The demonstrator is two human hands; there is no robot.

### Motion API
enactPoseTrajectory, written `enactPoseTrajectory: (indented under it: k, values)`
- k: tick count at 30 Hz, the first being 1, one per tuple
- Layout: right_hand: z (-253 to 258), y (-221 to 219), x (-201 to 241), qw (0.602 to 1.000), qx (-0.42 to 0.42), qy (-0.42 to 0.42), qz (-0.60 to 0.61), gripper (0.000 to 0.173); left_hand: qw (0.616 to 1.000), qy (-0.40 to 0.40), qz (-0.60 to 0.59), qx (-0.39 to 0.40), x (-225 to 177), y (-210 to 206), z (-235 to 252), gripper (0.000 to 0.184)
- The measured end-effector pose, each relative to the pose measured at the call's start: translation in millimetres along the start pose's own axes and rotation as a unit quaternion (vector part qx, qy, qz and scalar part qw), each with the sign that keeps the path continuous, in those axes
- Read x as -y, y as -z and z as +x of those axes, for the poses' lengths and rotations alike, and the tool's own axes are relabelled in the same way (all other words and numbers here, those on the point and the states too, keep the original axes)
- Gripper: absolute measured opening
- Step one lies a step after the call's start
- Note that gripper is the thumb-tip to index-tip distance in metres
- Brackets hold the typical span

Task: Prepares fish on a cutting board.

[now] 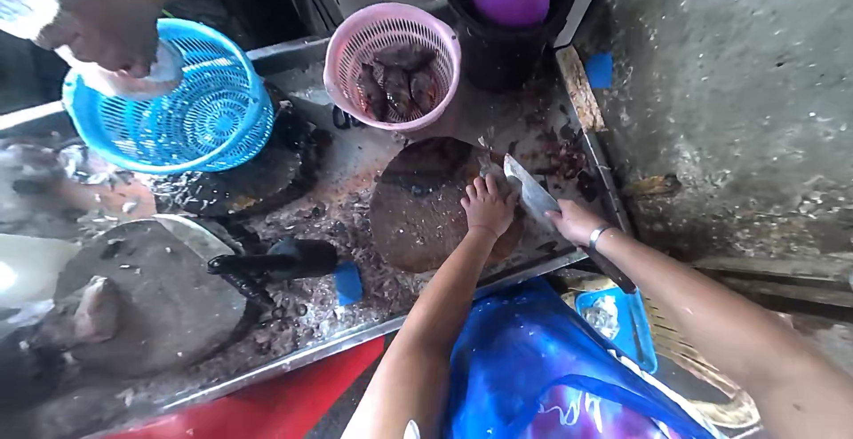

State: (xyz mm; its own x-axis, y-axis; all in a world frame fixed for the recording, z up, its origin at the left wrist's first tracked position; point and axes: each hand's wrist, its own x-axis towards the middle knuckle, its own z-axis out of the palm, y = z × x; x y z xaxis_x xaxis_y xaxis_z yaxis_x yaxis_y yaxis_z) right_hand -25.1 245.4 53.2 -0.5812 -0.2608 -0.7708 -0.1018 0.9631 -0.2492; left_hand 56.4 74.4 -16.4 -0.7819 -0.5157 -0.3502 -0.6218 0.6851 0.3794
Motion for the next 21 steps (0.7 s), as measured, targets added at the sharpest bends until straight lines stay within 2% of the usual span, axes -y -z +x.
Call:
enactPoseTrajectory:
  k: [4,9,12,14,15,17,18,19,21]
  values:
    - [-25,23,-9,0.994,0.073,-0.008,-0.075,0.045,1.000,-0.008,0.008,0.004,3,-1,1,0.076]
    - [7,-1,-6,0.999,0.003,0.020,-0.025,0.048,1.000,-0.007,0.017,0.003,0,-1,3,0.074]
    - [15,11,-20,0.999,0.034,0.020,-0.022,0.047,0.999,0.017,0.000,-0.029,2,-7,-2,0.075]
    - [7,36,-35,0.996,0.074,0.026,0.043,0.037,0.995,0.055,-0.036,-0.071,2,-9,-4,0.086]
    - [-2,49,-45,0.988,0.102,0.037,0.113,0.033,0.992,0.077,-0.059,-0.084,-1,-8,-6,0.090]
    - [-18,60,-66,0.960,0.144,0.056,0.232,0.054,0.980,0.122,-0.124,-0.095,-12,-3,-12,0.091]
    - [-23,55,-74,0.960,0.126,0.068,0.239,0.063,0.975,0.140,-0.149,-0.084,-16,-1,-13,0.092]
    - [-25,47,-79,0.973,0.075,0.087,0.200,0.065,0.971,0.149,-0.173,-0.067,-18,1,-13,0.093]
    - [-19,33,-85,0.988,-0.052,0.140,0.038,0.063,0.961,0.149,-0.232,-0.034,-15,8,-12,0.095]
